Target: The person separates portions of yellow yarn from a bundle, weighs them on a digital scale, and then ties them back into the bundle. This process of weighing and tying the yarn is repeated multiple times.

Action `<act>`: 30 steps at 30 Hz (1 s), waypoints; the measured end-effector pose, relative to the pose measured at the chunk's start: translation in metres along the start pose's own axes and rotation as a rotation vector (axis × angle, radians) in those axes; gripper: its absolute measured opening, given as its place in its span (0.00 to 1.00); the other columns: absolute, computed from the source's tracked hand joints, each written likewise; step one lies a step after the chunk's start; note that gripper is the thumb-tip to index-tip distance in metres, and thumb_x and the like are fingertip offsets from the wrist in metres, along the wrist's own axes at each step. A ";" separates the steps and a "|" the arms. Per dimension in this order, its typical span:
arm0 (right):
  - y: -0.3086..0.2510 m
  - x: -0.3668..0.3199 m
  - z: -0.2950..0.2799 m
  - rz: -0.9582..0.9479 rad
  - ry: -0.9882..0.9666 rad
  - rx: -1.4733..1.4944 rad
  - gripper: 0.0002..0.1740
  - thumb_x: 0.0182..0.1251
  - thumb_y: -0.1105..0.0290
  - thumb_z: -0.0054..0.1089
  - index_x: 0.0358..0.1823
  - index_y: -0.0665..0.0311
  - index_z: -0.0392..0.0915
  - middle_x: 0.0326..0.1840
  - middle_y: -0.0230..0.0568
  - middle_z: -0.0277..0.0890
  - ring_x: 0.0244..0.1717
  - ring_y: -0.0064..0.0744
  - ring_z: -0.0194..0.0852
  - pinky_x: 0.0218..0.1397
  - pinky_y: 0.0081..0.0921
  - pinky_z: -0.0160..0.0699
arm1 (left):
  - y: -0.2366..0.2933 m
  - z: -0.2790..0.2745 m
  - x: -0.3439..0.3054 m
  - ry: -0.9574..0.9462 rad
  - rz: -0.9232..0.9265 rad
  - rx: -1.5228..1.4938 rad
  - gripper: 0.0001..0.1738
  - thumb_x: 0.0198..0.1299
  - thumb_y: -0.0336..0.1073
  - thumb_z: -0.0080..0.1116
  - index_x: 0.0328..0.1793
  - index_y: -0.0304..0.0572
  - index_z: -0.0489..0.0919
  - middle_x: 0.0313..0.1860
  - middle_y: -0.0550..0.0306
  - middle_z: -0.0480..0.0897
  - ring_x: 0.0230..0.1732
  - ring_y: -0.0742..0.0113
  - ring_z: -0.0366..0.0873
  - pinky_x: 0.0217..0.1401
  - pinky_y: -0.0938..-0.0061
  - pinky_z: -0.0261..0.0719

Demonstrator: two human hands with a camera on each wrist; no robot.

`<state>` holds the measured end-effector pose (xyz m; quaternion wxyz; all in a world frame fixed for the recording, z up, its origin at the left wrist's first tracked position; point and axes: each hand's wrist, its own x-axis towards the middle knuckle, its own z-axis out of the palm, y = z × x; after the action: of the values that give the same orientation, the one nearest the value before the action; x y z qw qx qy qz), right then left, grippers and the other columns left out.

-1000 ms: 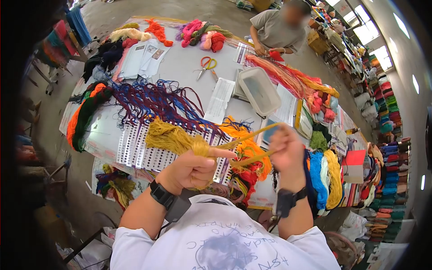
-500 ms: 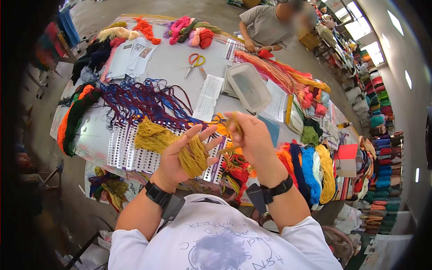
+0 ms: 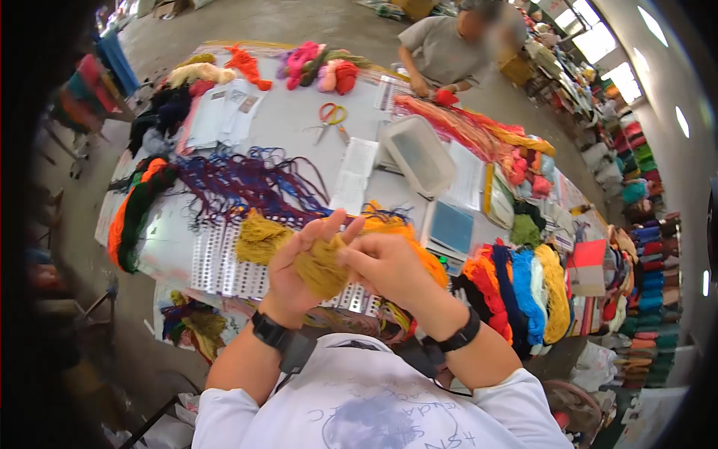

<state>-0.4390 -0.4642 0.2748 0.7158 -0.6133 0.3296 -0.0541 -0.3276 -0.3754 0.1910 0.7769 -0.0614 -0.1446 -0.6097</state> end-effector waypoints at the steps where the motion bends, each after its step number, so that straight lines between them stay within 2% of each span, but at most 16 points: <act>1: 0.002 -0.003 -0.002 0.059 -0.010 -0.135 0.12 0.64 0.65 0.56 0.32 0.69 0.78 0.19 0.32 0.73 0.11 0.14 0.62 0.14 0.13 0.57 | 0.002 -0.001 0.000 -0.034 0.004 0.003 0.23 0.68 0.46 0.34 0.62 0.53 0.74 0.70 0.57 0.64 0.75 0.51 0.48 0.72 0.53 0.51; 2: 0.005 -0.006 -0.006 0.114 -0.017 -0.277 0.13 0.63 0.64 0.57 0.32 0.69 0.78 0.18 0.33 0.73 0.11 0.14 0.62 0.13 0.14 0.56 | 0.006 -0.003 0.000 -0.071 0.009 0.003 0.23 0.68 0.46 0.34 0.62 0.53 0.73 0.70 0.57 0.63 0.75 0.49 0.47 0.72 0.54 0.51; 3: 0.013 -0.006 -0.016 0.258 -0.063 -0.246 0.13 0.62 0.63 0.57 0.35 0.68 0.78 0.25 0.37 0.76 0.19 0.18 0.70 0.20 0.14 0.65 | 0.009 -0.004 0.000 -0.085 -0.003 0.048 0.23 0.68 0.47 0.34 0.63 0.54 0.73 0.72 0.54 0.60 0.75 0.48 0.46 0.72 0.54 0.51; 4: 0.029 -0.008 -0.023 0.261 -0.070 -0.247 0.13 0.62 0.63 0.57 0.35 0.68 0.78 0.25 0.37 0.76 0.19 0.18 0.70 0.20 0.14 0.65 | 0.010 -0.003 0.001 -0.080 0.003 0.049 0.23 0.68 0.47 0.34 0.63 0.54 0.73 0.72 0.54 0.60 0.75 0.48 0.46 0.72 0.54 0.51; 6: 0.041 -0.014 -0.022 -0.324 0.317 -0.736 0.14 0.61 0.63 0.59 0.40 0.67 0.77 0.35 0.40 0.77 0.33 0.25 0.76 0.35 0.19 0.74 | 0.011 0.005 0.004 -0.041 -0.037 0.082 0.24 0.69 0.48 0.33 0.64 0.53 0.72 0.73 0.49 0.55 0.75 0.48 0.45 0.72 0.53 0.51; 7: 0.042 -0.020 -0.024 -0.269 0.446 -0.733 0.15 0.57 0.65 0.62 0.43 0.65 0.75 0.41 0.42 0.76 0.44 0.31 0.75 0.49 0.25 0.72 | 0.010 0.009 0.006 -0.029 -0.049 0.063 0.27 0.68 0.52 0.33 0.64 0.49 0.71 0.75 0.47 0.50 0.75 0.50 0.45 0.72 0.55 0.52; 8: 0.036 -0.021 -0.021 -0.265 0.447 -0.725 0.15 0.57 0.65 0.62 0.43 0.65 0.75 0.41 0.42 0.76 0.44 0.31 0.75 0.49 0.25 0.72 | 0.009 0.012 0.008 -0.024 -0.056 0.065 0.27 0.68 0.52 0.33 0.64 0.49 0.71 0.75 0.47 0.50 0.75 0.50 0.45 0.72 0.55 0.52; 10: 0.026 -0.021 -0.015 -0.583 0.374 -0.578 0.16 0.50 0.66 0.67 0.40 0.64 0.76 0.37 0.42 0.76 0.43 0.39 0.73 0.48 0.33 0.71 | 0.004 0.017 0.011 0.007 -0.111 0.277 0.28 0.67 0.58 0.32 0.64 0.58 0.72 0.76 0.47 0.47 0.75 0.48 0.46 0.71 0.52 0.51; 11: 0.015 -0.020 -0.007 -0.735 0.366 -0.697 0.13 0.47 0.69 0.67 0.35 0.64 0.77 0.36 0.41 0.75 0.41 0.41 0.73 0.46 0.34 0.71 | 0.000 0.017 0.012 0.007 -0.129 0.275 0.28 0.67 0.58 0.32 0.64 0.58 0.72 0.76 0.47 0.47 0.75 0.48 0.46 0.71 0.52 0.51; 14: 0.015 -0.011 0.002 -0.684 0.275 -0.738 0.10 0.47 0.70 0.67 0.31 0.64 0.77 0.35 0.41 0.74 0.39 0.42 0.72 0.45 0.35 0.70 | -0.006 0.015 0.016 -0.057 -0.158 0.399 0.30 0.66 0.60 0.31 0.64 0.57 0.72 0.76 0.46 0.45 0.75 0.49 0.47 0.71 0.53 0.51; 18: 0.035 -0.001 -0.002 -0.649 0.250 -0.570 0.08 0.47 0.71 0.66 0.28 0.65 0.77 0.33 0.39 0.72 0.36 0.37 0.71 0.40 0.30 0.71 | -0.007 0.019 0.010 0.107 -0.204 0.458 0.34 0.66 0.59 0.31 0.64 0.42 0.70 0.74 0.45 0.51 0.73 0.52 0.52 0.71 0.58 0.52; 20: 0.037 -0.004 -0.007 -0.402 0.163 -0.295 0.07 0.50 0.72 0.65 0.27 0.65 0.77 0.31 0.35 0.72 0.31 0.26 0.69 0.35 0.22 0.69 | -0.002 0.021 0.008 0.193 -0.234 0.465 0.34 0.66 0.57 0.33 0.64 0.36 0.69 0.72 0.44 0.56 0.71 0.54 0.55 0.71 0.61 0.53; 22: 0.042 0.000 -0.012 -0.319 0.165 -0.215 0.06 0.51 0.72 0.64 0.27 0.66 0.77 0.30 0.32 0.71 0.30 0.21 0.67 0.33 0.19 0.67 | 0.004 0.021 0.005 0.268 -0.310 0.621 0.29 0.64 0.47 0.45 0.63 0.30 0.68 0.62 0.47 0.69 0.63 0.59 0.67 0.67 0.65 0.62; 23: 0.045 0.001 -0.015 -0.235 0.172 -0.133 0.05 0.52 0.73 0.63 0.28 0.66 0.77 0.29 0.30 0.70 0.29 0.17 0.65 0.31 0.16 0.65 | 0.004 0.023 0.004 0.267 -0.311 0.616 0.29 0.64 0.47 0.45 0.63 0.30 0.68 0.62 0.47 0.69 0.63 0.59 0.67 0.67 0.65 0.62; 25: 0.052 0.004 -0.015 -0.239 0.192 -0.096 0.06 0.52 0.72 0.63 0.28 0.66 0.76 0.28 0.29 0.70 0.28 0.16 0.64 0.31 0.16 0.65 | 0.005 0.029 0.003 0.332 -0.303 0.621 0.25 0.58 0.33 0.54 0.61 0.30 0.69 0.50 0.53 0.76 0.52 0.67 0.74 0.57 0.71 0.71; 30: 0.054 0.005 -0.013 -0.157 0.197 -0.035 0.06 0.53 0.71 0.62 0.28 0.66 0.77 0.28 0.29 0.69 0.27 0.15 0.63 0.30 0.16 0.63 | 0.002 0.027 0.002 0.430 -0.235 0.659 0.23 0.55 0.23 0.52 0.60 0.31 0.71 0.41 0.58 0.77 0.43 0.74 0.75 0.48 0.78 0.74</act>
<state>-0.4601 -0.4644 0.2234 0.6625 -0.6414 0.3502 -0.1644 -0.3295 -0.3691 0.2177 0.6926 0.3364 -0.1724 -0.6143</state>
